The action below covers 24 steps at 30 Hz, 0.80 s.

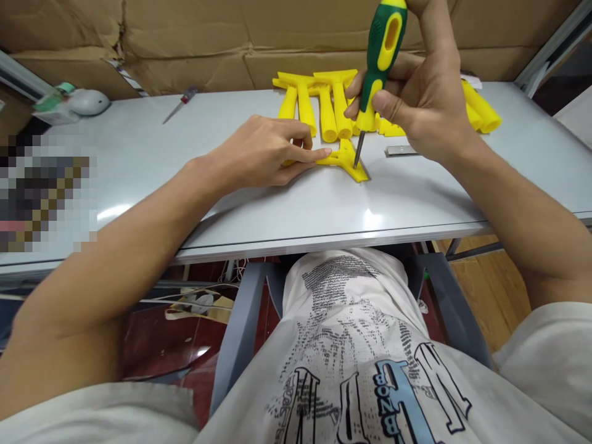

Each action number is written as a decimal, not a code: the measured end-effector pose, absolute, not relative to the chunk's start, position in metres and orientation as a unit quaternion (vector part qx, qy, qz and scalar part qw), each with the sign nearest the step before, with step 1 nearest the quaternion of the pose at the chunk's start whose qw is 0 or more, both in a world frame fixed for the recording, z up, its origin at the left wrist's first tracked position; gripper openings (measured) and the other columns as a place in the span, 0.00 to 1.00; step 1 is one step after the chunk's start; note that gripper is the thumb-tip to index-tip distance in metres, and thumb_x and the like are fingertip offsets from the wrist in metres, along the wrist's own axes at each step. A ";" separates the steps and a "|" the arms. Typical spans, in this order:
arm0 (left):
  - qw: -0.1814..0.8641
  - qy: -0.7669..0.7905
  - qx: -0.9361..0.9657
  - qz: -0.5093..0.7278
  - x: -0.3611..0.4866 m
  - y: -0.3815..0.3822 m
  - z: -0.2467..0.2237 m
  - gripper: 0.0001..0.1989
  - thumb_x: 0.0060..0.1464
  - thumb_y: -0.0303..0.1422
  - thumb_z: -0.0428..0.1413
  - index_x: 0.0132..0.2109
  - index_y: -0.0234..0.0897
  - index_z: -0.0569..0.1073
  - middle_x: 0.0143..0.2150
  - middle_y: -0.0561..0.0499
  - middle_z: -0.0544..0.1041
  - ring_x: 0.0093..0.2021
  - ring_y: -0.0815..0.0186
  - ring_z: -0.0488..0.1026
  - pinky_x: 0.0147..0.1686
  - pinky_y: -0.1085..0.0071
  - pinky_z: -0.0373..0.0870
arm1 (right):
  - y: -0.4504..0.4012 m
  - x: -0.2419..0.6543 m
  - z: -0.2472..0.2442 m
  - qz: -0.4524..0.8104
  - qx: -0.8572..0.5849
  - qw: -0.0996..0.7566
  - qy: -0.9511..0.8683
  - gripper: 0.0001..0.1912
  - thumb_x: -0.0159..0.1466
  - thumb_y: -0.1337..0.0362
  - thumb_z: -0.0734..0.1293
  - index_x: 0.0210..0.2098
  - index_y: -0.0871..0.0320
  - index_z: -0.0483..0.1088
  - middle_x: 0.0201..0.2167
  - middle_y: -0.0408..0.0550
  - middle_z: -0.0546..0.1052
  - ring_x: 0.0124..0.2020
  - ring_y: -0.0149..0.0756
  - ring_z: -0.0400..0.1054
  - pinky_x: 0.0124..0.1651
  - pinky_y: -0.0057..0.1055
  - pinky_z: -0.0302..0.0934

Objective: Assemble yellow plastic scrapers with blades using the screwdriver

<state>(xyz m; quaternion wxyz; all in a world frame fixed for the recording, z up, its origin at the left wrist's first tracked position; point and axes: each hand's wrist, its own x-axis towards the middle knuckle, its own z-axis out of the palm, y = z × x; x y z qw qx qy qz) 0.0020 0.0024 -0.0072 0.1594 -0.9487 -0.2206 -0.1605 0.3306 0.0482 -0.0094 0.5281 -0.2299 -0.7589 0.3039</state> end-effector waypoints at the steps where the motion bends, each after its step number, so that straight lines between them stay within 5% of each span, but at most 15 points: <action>1: 0.158 -0.222 -0.949 -0.158 0.002 0.002 -0.007 0.26 0.86 0.50 0.43 0.71 0.59 0.83 0.50 0.48 0.87 0.43 0.56 0.76 0.44 0.56 0.71 | 0.050 0.331 -0.010 0.291 -0.231 0.526 -0.765 0.73 0.45 0.23 0.83 0.80 0.33 0.49 0.66 0.40 0.82 0.55 0.46 0.87 0.45 0.44 0.86; 9: 0.162 -0.225 -0.951 -0.138 0.006 -0.004 0.001 0.29 0.87 0.52 0.41 0.66 0.54 0.86 0.48 0.46 0.87 0.39 0.58 0.72 0.38 0.58 0.65 | 0.045 0.320 -0.010 0.258 -0.197 0.555 -0.766 0.66 0.51 0.23 0.80 0.76 0.36 0.48 0.83 0.42 0.67 0.64 0.45 0.84 0.47 0.41 0.87; 14: 0.166 -0.222 -0.950 -0.147 0.005 -0.002 0.000 0.27 0.87 0.51 0.42 0.66 0.54 0.85 0.49 0.48 0.87 0.38 0.59 0.70 0.39 0.60 0.67 | 0.053 0.323 -0.013 0.251 -0.165 0.560 -0.772 0.63 0.55 0.28 0.82 0.77 0.35 0.49 0.76 0.42 0.75 0.61 0.43 0.86 0.47 0.39 0.88; 19: 0.227 -0.219 -0.942 -0.116 0.006 -0.003 0.000 0.28 0.88 0.49 0.42 0.66 0.54 0.86 0.50 0.47 0.87 0.38 0.59 0.73 0.34 0.59 0.62 | 0.073 0.330 -0.019 0.241 -0.076 0.534 -0.807 0.57 0.59 0.30 0.82 0.77 0.27 0.51 0.47 0.30 0.86 0.47 0.39 0.89 0.48 0.40 0.89; 24: 0.217 -0.234 -0.941 -0.116 0.007 -0.007 0.001 0.29 0.87 0.50 0.41 0.66 0.55 0.86 0.50 0.46 0.87 0.39 0.57 0.78 0.34 0.57 0.62 | 0.069 0.332 -0.011 0.266 -0.038 0.500 -0.823 0.51 0.62 0.36 0.83 0.76 0.20 0.58 0.52 0.27 0.86 0.51 0.40 0.90 0.55 0.43 0.90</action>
